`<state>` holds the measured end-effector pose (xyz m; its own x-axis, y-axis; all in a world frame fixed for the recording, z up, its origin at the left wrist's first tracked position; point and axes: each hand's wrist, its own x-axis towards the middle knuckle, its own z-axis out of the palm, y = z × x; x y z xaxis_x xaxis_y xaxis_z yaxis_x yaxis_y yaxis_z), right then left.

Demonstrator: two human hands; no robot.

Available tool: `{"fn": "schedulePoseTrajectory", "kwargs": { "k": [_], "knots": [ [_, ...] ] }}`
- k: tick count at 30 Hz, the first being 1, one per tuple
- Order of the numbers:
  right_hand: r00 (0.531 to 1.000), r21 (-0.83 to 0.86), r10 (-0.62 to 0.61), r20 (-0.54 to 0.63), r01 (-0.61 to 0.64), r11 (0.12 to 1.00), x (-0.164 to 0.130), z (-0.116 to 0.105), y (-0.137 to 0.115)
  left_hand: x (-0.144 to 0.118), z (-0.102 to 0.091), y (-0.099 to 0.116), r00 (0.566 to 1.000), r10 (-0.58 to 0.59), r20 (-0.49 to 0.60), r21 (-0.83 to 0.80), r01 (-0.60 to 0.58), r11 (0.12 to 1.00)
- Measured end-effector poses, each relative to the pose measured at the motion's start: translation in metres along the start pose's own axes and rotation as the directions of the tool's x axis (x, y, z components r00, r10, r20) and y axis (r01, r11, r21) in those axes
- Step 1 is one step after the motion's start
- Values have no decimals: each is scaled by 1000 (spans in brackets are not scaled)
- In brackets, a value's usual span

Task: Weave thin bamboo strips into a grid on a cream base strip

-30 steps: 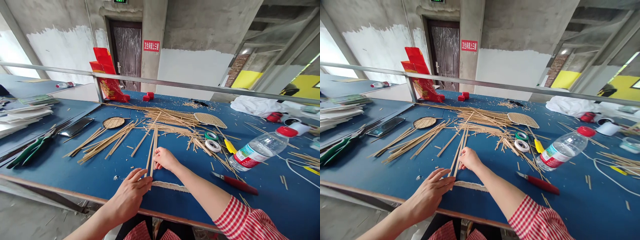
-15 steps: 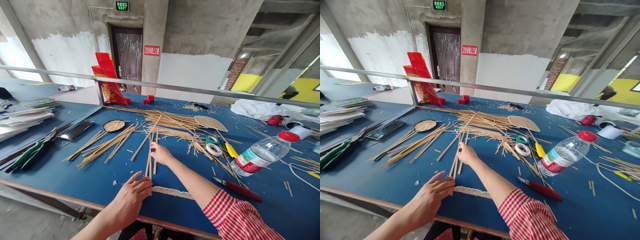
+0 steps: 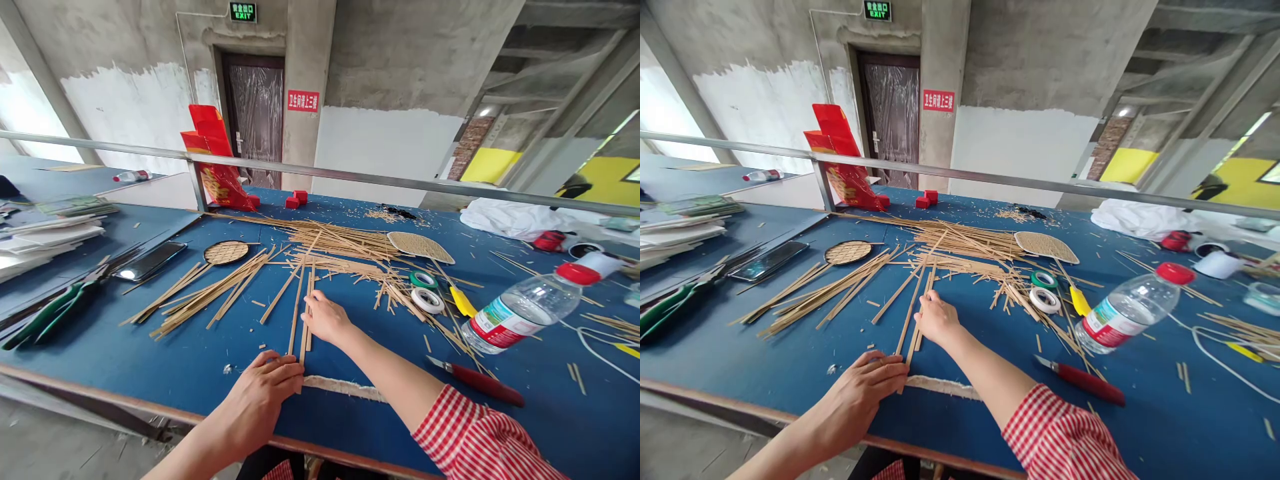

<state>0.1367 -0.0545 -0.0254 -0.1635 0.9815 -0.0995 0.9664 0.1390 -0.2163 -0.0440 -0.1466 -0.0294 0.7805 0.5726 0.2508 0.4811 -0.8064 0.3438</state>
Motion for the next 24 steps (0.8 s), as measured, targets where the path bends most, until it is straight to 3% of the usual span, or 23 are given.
{"fn": "schedulePoseTrajectory", "kwargs": {
  "k": [13, 18, 24],
  "knots": [
    [998, 53, -52, 37, 50, 997, 14, -7, 15, 9, -2, 3, 999, 3, -41, -15, -4, 1000],
    [991, 60, 134, 18, -135, 989, 47, -20, 22, 7, 1, 3, 995, 44, -84, 51, -39, 998],
    [927, 81, 374, -16, -372, 925, 90, -23, 26, 6, -3, 6, 985, 57, -163, 115, -38, 993]
  ]
}}
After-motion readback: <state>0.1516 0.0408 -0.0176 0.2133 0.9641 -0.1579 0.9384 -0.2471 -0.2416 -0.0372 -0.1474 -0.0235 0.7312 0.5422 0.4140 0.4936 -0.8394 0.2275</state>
